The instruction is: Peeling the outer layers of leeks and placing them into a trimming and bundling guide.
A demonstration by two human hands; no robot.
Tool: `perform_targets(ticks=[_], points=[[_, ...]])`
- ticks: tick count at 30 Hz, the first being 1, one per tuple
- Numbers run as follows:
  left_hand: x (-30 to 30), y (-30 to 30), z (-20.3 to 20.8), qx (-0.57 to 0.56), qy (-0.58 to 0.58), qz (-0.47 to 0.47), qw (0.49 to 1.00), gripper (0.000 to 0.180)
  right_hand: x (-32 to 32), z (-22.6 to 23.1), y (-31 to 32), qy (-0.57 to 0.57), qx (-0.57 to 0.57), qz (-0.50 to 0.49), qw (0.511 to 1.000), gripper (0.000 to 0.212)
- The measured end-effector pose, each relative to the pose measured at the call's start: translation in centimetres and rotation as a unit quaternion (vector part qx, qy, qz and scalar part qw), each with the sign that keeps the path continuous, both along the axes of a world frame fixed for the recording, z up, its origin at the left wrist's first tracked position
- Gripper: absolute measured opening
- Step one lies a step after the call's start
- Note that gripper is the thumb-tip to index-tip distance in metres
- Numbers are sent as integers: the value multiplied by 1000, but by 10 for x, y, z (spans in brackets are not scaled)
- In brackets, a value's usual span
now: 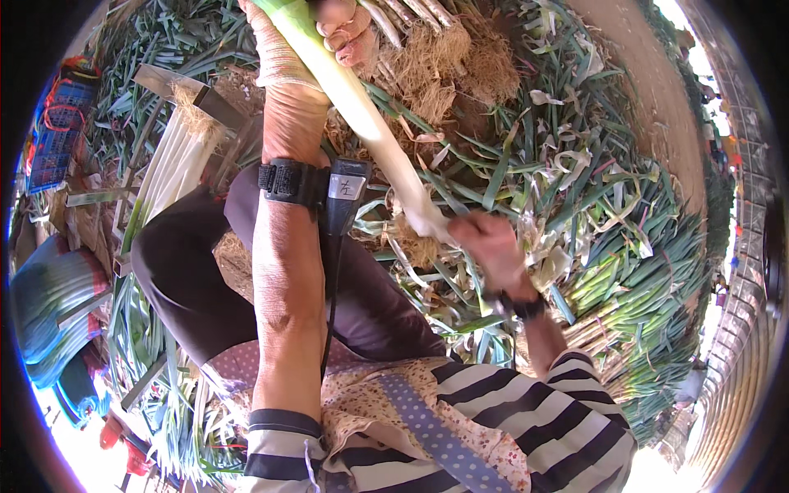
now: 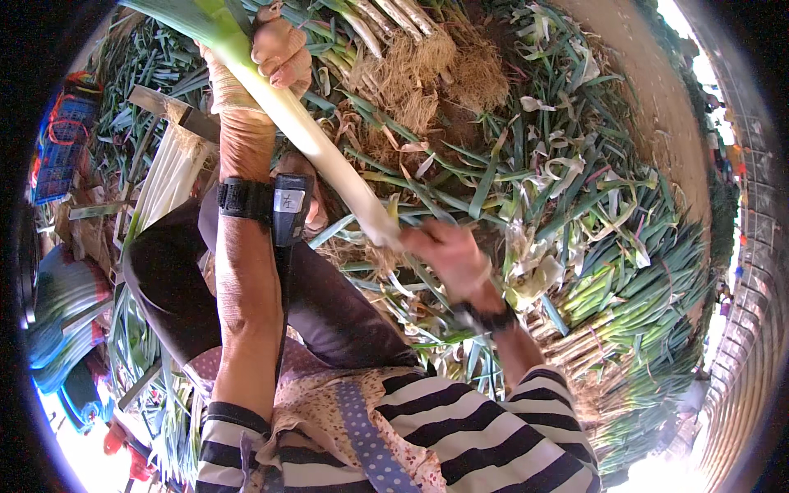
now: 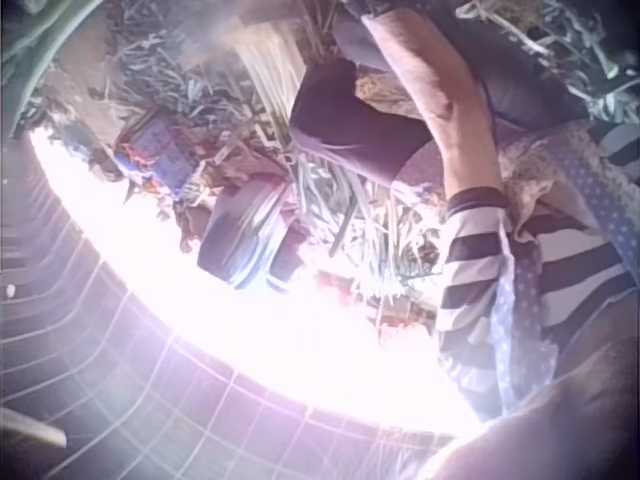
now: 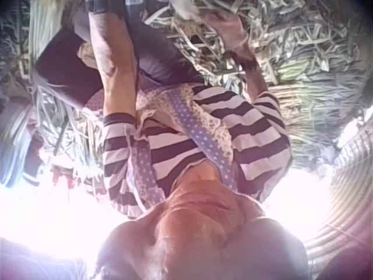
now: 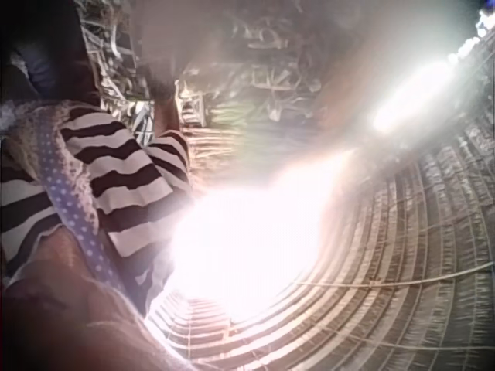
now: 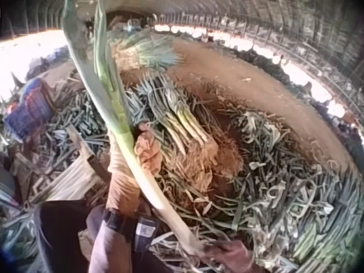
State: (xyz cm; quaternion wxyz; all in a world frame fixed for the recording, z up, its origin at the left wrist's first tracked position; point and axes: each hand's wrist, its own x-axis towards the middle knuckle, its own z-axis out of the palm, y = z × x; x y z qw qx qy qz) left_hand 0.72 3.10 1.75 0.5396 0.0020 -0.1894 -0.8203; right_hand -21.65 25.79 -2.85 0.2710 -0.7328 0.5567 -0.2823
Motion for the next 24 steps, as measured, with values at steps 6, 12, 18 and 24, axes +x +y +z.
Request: perform_targets(ticks=[6, 12, 18, 24], points=[[3, -17, 0, -28, 4, -41, 999, 76, 6, 25, 108, -49, 177, -197, 963, 15], [-1, -32, 6, -59, 38, -75, 995, 72, -61, 14, 136, 278, 308, -176, 893, 46], [-6, -14, 2, -94, 120, -58, 987, 56, -1, 29, 12, 73, -187, -115, 973, 70], [-18, -10, 18, 56, -61, 67, 994, 103, 40, 4, -17, 44, -14, -125, 991, 63]])
